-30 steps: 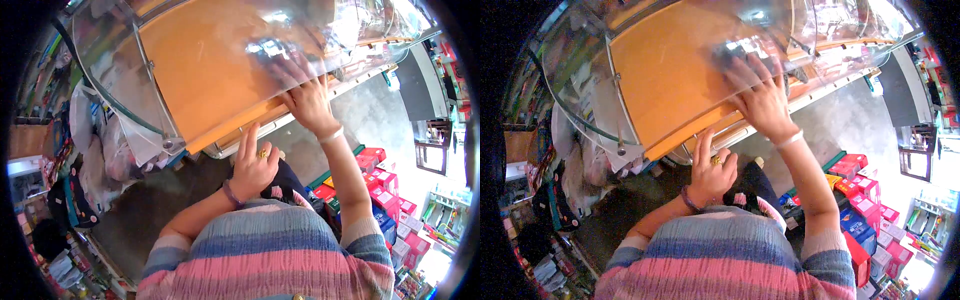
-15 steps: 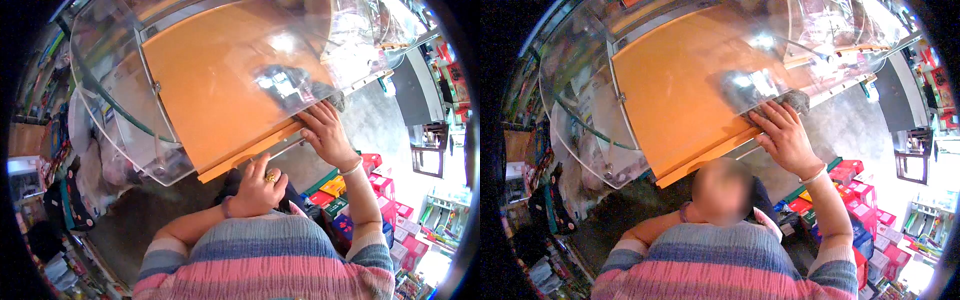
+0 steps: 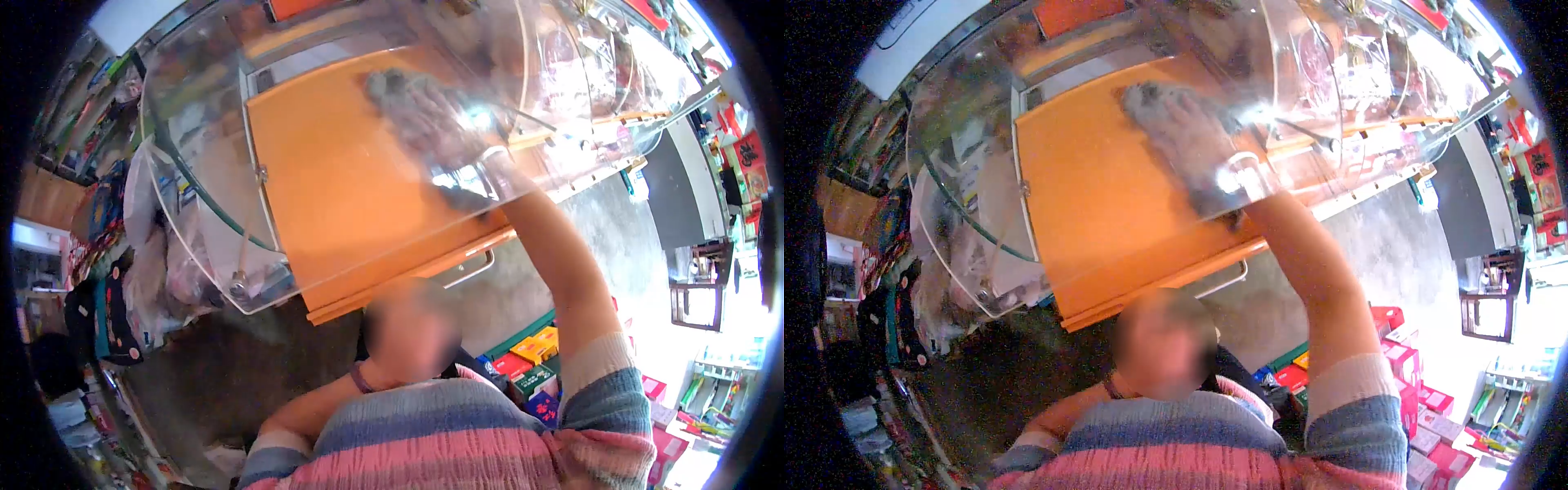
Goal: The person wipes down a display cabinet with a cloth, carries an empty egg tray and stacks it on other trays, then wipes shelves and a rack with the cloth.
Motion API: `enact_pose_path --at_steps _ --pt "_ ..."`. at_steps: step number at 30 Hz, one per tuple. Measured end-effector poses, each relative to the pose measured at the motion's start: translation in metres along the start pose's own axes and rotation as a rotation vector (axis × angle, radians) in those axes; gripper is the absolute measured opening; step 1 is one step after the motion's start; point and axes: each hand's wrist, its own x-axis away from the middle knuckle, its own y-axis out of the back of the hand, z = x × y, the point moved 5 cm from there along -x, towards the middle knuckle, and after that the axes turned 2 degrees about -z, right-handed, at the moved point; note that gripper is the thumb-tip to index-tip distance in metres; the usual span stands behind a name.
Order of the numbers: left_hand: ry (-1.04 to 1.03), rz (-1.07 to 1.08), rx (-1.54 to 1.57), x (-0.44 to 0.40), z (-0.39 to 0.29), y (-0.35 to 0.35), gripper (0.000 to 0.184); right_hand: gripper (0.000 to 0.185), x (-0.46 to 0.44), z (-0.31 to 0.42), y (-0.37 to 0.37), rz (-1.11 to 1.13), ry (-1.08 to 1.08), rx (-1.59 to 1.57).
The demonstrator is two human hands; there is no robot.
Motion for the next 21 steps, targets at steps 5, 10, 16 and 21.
enact_pose_path --at_steps 5,10,16,21 --pt "-0.032 -0.039 -0.005 0.010 0.009 -0.006 0.023 0.059 -0.077 -0.047 -0.014 0.091 -0.677 -0.128" --pt "-0.058 -0.090 -0.011 0.021 0.018 -0.014 0.026 0.062 -0.127 0.032 -0.020 0.020 -0.141 -0.106" --pt "-0.080 -0.112 -0.013 0.025 0.021 -0.019 0.031 0.056 -0.177 0.126 -0.029 -0.037 0.079 -0.264" --pt "-0.112 -0.144 0.040 0.036 0.023 -0.026 0.035 0.051 -0.098 0.152 -0.010 0.016 0.248 -0.320"
